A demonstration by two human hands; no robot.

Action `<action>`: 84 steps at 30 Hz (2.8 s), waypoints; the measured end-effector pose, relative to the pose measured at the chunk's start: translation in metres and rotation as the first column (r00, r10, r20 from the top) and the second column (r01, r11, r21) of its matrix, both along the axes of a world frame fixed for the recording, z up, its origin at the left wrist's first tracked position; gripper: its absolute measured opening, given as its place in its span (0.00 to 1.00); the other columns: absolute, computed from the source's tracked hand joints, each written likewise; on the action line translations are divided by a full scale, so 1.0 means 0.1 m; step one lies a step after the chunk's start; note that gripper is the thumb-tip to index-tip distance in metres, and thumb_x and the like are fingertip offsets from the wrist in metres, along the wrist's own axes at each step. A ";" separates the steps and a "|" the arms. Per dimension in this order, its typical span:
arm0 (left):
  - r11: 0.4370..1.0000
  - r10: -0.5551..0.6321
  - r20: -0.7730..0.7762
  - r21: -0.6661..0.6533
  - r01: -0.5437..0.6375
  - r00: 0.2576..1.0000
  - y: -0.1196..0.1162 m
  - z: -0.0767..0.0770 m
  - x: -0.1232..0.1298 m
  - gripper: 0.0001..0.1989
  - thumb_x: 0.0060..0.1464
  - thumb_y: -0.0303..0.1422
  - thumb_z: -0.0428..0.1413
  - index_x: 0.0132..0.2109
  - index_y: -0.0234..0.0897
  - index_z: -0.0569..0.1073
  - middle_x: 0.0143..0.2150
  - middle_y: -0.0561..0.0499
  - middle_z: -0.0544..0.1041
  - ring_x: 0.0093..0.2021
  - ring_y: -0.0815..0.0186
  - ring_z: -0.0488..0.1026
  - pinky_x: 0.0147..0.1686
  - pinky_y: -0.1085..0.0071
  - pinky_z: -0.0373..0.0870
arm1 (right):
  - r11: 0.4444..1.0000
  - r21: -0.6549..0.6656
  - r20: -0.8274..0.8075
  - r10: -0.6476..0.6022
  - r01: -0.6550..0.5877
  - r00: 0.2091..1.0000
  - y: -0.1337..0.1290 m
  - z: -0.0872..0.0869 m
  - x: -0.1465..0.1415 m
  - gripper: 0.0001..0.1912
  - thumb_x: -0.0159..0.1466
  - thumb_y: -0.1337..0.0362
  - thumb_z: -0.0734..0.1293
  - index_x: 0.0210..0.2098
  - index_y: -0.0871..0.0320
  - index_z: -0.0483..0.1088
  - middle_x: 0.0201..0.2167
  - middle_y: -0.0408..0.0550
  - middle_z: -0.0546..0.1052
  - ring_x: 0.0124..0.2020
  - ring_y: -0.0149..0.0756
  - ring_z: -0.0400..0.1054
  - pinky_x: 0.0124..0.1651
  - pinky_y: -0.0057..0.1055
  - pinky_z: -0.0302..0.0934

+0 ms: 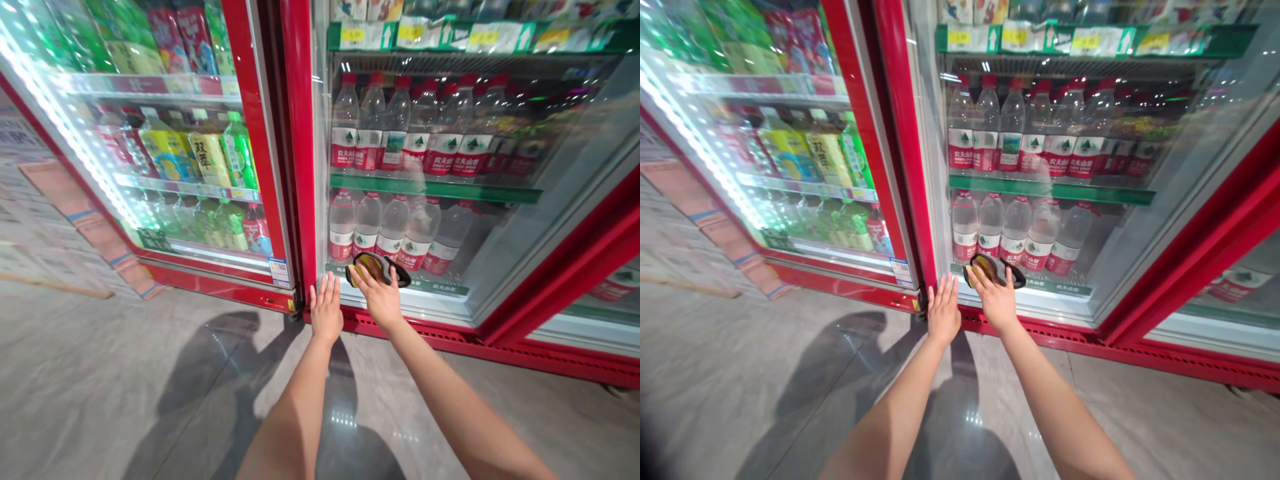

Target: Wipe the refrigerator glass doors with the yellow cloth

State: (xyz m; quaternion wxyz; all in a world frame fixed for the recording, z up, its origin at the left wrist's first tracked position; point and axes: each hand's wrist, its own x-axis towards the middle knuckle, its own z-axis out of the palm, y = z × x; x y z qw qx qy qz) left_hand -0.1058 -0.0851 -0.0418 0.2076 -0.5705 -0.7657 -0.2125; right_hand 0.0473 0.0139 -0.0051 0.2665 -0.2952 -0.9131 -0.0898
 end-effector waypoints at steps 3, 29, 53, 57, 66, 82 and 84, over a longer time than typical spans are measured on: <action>1.000 -0.002 0.011 -0.011 0.002 1.000 -0.02 -0.03 0.00 0.46 0.51 0.18 0.49 0.76 0.34 0.47 0.78 0.43 0.47 0.78 0.56 0.43 0.75 0.45 0.45 | 0.997 -0.024 0.073 0.074 -0.072 0.995 -0.03 -0.18 0.01 0.40 0.68 0.76 0.53 0.75 0.40 0.45 0.72 0.44 0.59 0.66 0.42 0.65 0.75 0.63 0.28; 0.999 0.027 0.041 -0.028 -0.026 0.999 -0.09 -0.10 -0.05 0.45 0.51 0.18 0.49 0.76 0.34 0.48 0.78 0.45 0.48 0.78 0.59 0.41 0.75 0.50 0.43 | 0.997 -0.047 0.088 0.063 -0.059 0.994 -0.15 -0.28 -0.18 0.37 0.68 0.75 0.54 0.73 0.44 0.53 0.70 0.48 0.64 0.64 0.42 0.68 0.75 0.62 0.27; 0.961 0.266 0.249 0.007 -0.276 0.931 -0.30 -0.16 -0.35 0.42 0.51 0.18 0.49 0.74 0.26 0.52 0.77 0.38 0.49 0.77 0.55 0.44 0.75 0.51 0.44 | 1.000 0.006 0.030 -0.006 0.006 1.000 -0.25 -0.04 -0.62 0.38 0.68 0.76 0.54 0.74 0.42 0.50 0.71 0.48 0.64 0.68 0.42 0.62 0.73 0.65 0.20; 0.960 0.272 0.254 0.001 -0.282 0.928 -0.31 -0.19 -0.32 0.42 0.51 0.19 0.50 0.74 0.26 0.52 0.77 0.37 0.49 0.77 0.54 0.45 0.75 0.49 0.44 | 0.988 -0.060 0.147 0.150 -0.143 0.978 -0.27 -0.26 -0.79 0.37 0.69 0.75 0.54 0.73 0.44 0.53 0.70 0.48 0.65 0.66 0.40 0.66 0.75 0.63 0.24; 0.960 0.265 0.243 0.024 -0.279 0.933 -0.35 -0.11 -0.41 0.44 0.52 0.19 0.50 0.75 0.28 0.49 0.77 0.37 0.49 0.77 0.54 0.44 0.75 0.48 0.44 | 0.996 -0.065 0.108 0.065 -0.059 0.992 -0.33 -0.66 -0.54 0.35 0.71 0.75 0.52 0.73 0.44 0.54 0.71 0.49 0.63 0.66 0.42 0.67 0.74 0.65 0.22; 0.960 0.270 0.248 0.007 -0.281 0.930 -0.36 -0.13 -0.45 0.41 0.53 0.19 0.49 0.74 0.26 0.52 0.77 0.37 0.50 0.77 0.54 0.45 0.75 0.48 0.44 | 0.958 -0.066 0.323 0.286 -0.280 0.902 -0.25 -0.88 -0.75 0.32 0.68 0.73 0.59 0.68 0.43 0.63 0.66 0.45 0.70 0.64 0.39 0.69 0.76 0.58 0.32; 0.964 0.261 0.234 -0.004 -0.268 0.937 -0.37 -0.15 -0.43 0.42 0.53 0.19 0.49 0.74 0.26 0.51 0.77 0.37 0.49 0.77 0.55 0.45 0.75 0.49 0.45 | 0.956 -0.069 0.327 0.291 -0.285 0.899 -0.24 -0.89 -0.75 0.33 0.68 0.74 0.59 0.68 0.43 0.63 0.65 0.45 0.72 0.63 0.38 0.70 0.77 0.57 0.32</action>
